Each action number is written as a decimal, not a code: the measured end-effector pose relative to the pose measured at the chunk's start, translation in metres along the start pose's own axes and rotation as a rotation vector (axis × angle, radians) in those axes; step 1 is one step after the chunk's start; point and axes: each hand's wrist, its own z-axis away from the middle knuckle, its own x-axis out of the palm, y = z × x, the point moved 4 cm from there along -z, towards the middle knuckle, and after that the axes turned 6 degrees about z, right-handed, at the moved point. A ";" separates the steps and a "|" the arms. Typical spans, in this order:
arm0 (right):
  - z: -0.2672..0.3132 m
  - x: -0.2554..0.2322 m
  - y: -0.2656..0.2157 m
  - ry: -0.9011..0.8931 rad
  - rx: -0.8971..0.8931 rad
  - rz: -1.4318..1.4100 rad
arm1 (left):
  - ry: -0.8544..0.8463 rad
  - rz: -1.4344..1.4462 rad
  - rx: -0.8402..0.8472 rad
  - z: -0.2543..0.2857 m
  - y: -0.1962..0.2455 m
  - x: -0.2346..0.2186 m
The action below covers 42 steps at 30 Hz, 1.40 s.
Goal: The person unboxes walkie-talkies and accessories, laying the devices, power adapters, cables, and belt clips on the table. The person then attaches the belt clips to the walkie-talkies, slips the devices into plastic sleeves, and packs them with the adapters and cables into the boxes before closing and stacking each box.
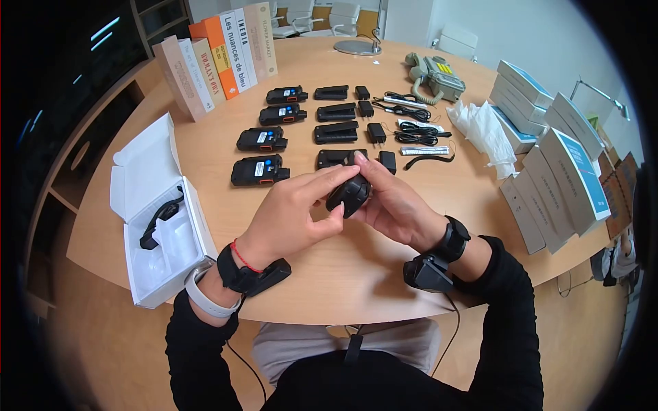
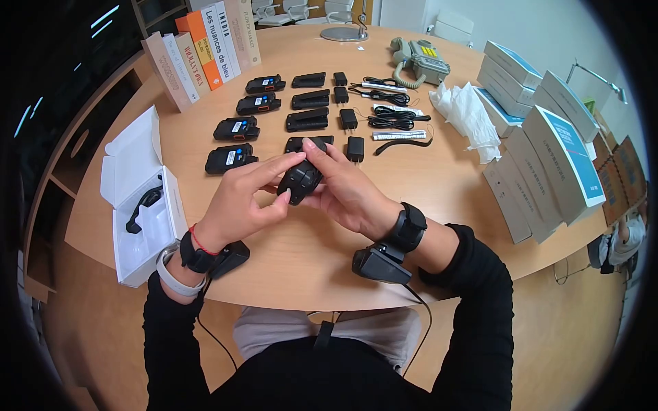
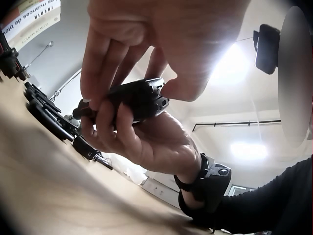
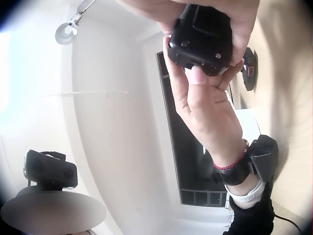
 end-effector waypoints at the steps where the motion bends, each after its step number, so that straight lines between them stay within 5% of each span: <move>1: -0.001 -0.001 0.001 0.003 -0.002 0.009 | -0.016 0.002 -0.023 0.000 0.000 0.000; 21: -0.004 -0.008 0.021 0.101 0.046 -0.013 | -0.078 -0.188 -0.051 0.003 -0.009 0.012; 30: -0.010 -0.013 0.020 0.010 -0.039 -0.014 | 0.007 -0.224 -0.074 0.003 -0.010 0.008; 35: -0.008 -0.011 0.018 0.081 -0.039 0.002 | 0.064 -0.057 -0.290 0.003 -0.025 0.003; 42: -0.009 -0.012 0.016 0.100 0.061 -0.026 | 0.084 -0.076 -0.267 0.003 -0.021 0.004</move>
